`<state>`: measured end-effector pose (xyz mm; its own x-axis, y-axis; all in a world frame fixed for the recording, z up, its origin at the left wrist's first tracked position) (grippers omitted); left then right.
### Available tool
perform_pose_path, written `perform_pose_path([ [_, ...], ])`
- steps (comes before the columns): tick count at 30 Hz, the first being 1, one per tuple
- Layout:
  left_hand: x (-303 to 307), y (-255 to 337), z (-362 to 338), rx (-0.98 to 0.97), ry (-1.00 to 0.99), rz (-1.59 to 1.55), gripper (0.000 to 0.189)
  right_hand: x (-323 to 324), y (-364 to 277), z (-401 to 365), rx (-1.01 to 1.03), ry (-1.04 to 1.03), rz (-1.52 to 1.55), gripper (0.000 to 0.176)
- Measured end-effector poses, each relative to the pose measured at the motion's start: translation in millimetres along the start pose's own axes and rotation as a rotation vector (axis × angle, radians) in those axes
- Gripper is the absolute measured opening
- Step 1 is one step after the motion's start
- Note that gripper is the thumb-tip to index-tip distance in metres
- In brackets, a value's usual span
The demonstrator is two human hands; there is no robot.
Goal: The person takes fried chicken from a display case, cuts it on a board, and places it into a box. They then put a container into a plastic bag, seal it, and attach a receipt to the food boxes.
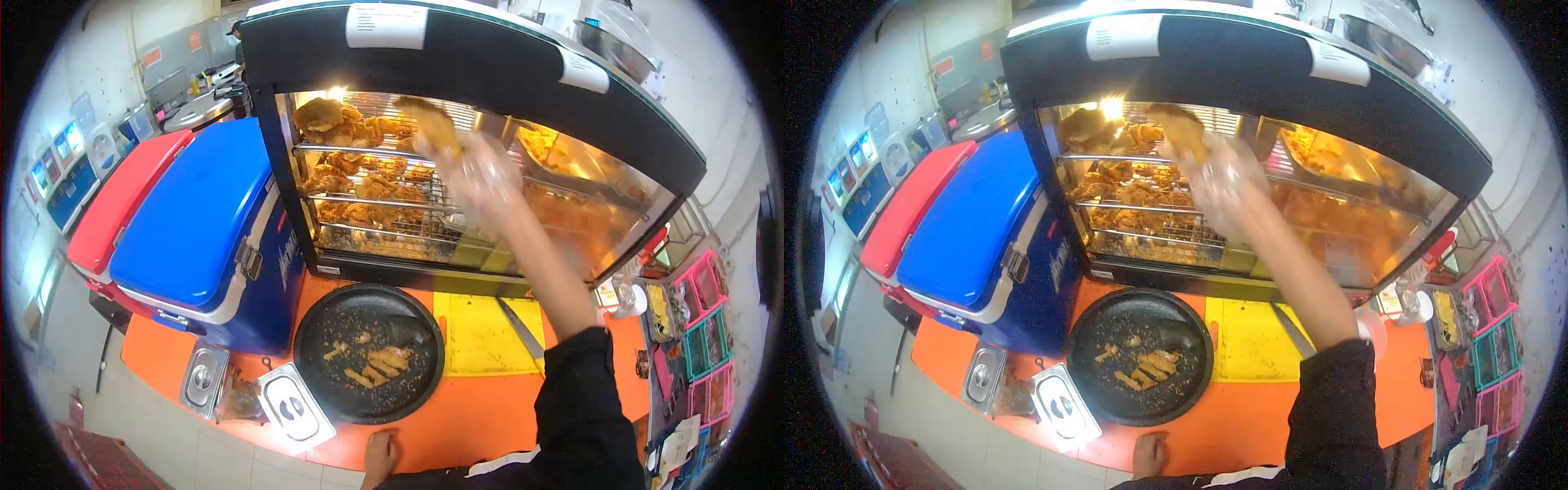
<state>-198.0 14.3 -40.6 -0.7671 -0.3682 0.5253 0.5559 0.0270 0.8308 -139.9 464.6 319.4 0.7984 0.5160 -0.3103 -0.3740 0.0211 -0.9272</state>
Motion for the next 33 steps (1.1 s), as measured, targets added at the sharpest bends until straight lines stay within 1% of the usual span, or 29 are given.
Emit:
perform_pose_path([
  [1, 1, 2, 1, -0.006, 0.017, 0.003, 0.022, -46, -34, -81, -0.087, -0.084, 0.01, 0.04],
  [3, 0, 1, -1, -0.023, 0.037, 0.026, 0.023, -8, -4, -136, -0.328, 0.019, 0.233, 0.044],
  [4, 0, 4, -2, -0.014, 0.03, 0.029, 0.023, -5, 7, -155, -0.3, 0.103, 0.461, 0.044],
  [5, 2, 8, -2, -0.006, 0.046, 0.047, 0.023, -3, 10, -189, -0.348, 0.291, 0.537, 0.041],
  [7, -1, 10, -2, -0.017, 0.071, 0.066, 0.023, 58, 71, -227, -0.303, 0.265, 0.386, 0.039],
  [9, -3, 6, -2, -0.042, 0.093, 0.095, 0.023, 109, 132, -264, -0.543, 0.098, 0.155, 0.039],
  [11, -6, 10, -2, -0.026, 0.078, 0.124, 0.022, 147, 157, -290, -0.591, 0.245, -0.069, 0.035],
  [12, -5, 13, -3, -0.004, 0.048, 0.137, 0.022, 189, 190, -288, -0.707, 0.107, -0.261, 0.035],
  [13, -3, 22, -4, -0.043, 0.047, 0.148, 0.021, 205, 211, -291, -0.713, 0.139, -0.247, 0.035],
  [14, -5, 29, 0, -0.094, 0.058, 0.153, 0.021, 223, 225, -288, -0.706, 0.091, -0.39, 0.034],
  [15, -8, 33, 0, -0.101, 0.051, 0.161, 0.019, 238, 231, -284, -0.692, 0.039, -0.534, 0.035],
  [16, -13, 39, -1, -0.098, 0.035, 0.166, 0.019, 242, 225, -279, -0.703, 0.047, -0.523, 0.035],
  [18, -23, 52, -1, -0.134, -0.03, 0.187, 0.018, 229, 197, -268, -0.517, -0.283, -1.396, 0.036],
  [19, -28, 58, -1, -0.129, -0.039, 0.191, 0.018, 224, 190, -272, -0.525, -0.283, -1.388, 0.036],
  [21, -42, 70, 5, -0.166, -0.132, 0.257, 0.017, 209, 168, -272, -0.072, -0.163, -1.837, 0.039],
  [22, -50, 76, 9, -0.163, -0.133, 0.258, 0.017, 202, 164, -273, -0.073, -0.166, -1.835, 0.039],
  [24, -65, 88, 18, -0.242, -0.175, 0.256, 0.016, 188, 155, -275, 0.063, -0.023, -1.659, 0.029],
  [25, -72, 93, 20, -0.243, -0.175, 0.26, 0.016, 188, 171, -279, 0.064, -0.021, -1.655, 0.029],
  [27, -84, 104, 27, -0.321, -0.222, 0.237, 0.016, 196, 232, -289, 0.128, -0.138, -1.309, 0.032],
  [28, -88, 108, 33, -0.364, -0.245, 0.226, 0.016, 203, 260, -291, 0.135, -0.126, -1.307, 0.032],
  [29, -89, 111, 33, -0.384, -0.236, 0.224, 0.016, 215, 286, -295, 0.049, 0.031, -0.773, 0.03],
  [30, -90, 114, 30, -0.376, -0.239, 0.223, 0.016, 218, 290, -302, -0.045, 0.171, -0.236, 0.028],
  [31, -86, 116, 25, -0.345, -0.24, 0.209, 0.015, 219, 291, -310, -0.056, 0.173, -0.229, 0.028],
  [33, -82, 115, 25, -0.332, -0.229, 0.205, 0.015, 214, 268, -308, 0.321, 0.026, -1.273, 0.028],
])
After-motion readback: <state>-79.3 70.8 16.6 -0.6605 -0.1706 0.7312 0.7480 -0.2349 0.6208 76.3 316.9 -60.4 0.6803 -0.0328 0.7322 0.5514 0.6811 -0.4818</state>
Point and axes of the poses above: each hand's wrist, its own z-axis towards the middle knuckle, its own x-axis out of the back of the hand, y = z × x, the point moved 3 cm from there along z, towards the middle knuckle, and after that the axes turned 3 degrees about y, right-handed, at the moved point
